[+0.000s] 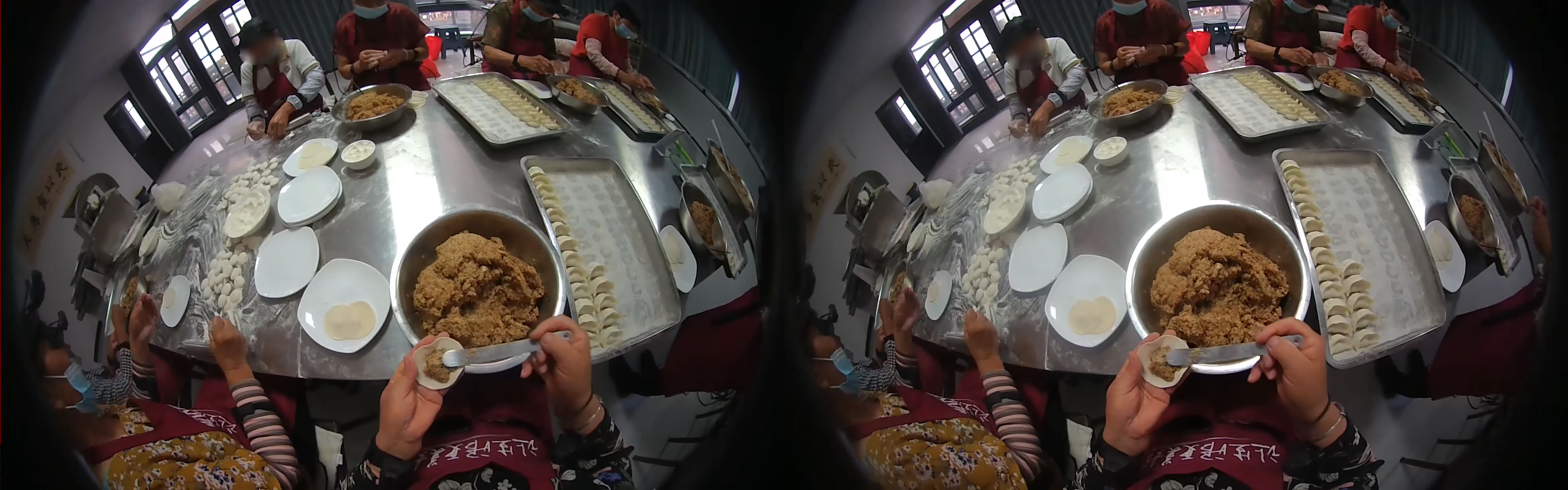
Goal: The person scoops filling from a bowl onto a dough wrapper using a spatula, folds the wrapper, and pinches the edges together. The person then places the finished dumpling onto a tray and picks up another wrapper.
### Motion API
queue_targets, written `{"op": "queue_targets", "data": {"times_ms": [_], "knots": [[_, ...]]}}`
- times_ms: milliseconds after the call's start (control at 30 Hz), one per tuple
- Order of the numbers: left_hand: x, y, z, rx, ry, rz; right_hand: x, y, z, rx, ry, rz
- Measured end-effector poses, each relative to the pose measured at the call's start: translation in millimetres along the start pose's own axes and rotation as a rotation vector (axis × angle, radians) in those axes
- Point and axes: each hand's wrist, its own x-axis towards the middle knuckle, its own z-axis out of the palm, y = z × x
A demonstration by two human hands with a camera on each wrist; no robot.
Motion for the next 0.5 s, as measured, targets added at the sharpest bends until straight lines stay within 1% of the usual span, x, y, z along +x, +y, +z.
{"op": "queue_targets", "data": {"times_ms": [67,133,200,233,267,333,400,467,500], "knots": [[-2,2,3,0.031,0.007,0.003,-5,-7,1,-0.013,0.015,-0.144],[-2,1,4,0.054,0.016,-0.013,-8,-6,2,-0.018,0.000,-0.141],[-3,-3,4,-0.058,-0.021,-0.047,-11,-1,10,-0.073,-0.061,-0.095],[-6,-5,3,-0.064,-0.017,-0.055,-11,2,9,-0.182,-0.044,-0.060],[-7,-5,3,-0.062,-0.039,-0.050,-11,3,8,-0.183,-0.043,-0.064],[-6,-2,3,-0.054,-0.078,-0.046,-11,4,7,-0.286,-0.072,-0.100],[-6,1,1,0.074,-0.028,0.008,-11,0,0,-0.228,-0.080,-0.110],[-7,15,5,0.094,-0.031,0.098,-6,-13,-8,-0.028,-0.033,-0.207],[-7,24,5,0.052,-0.047,0.147,-6,-18,-14,-0.085,-0.032,-0.260]]}}
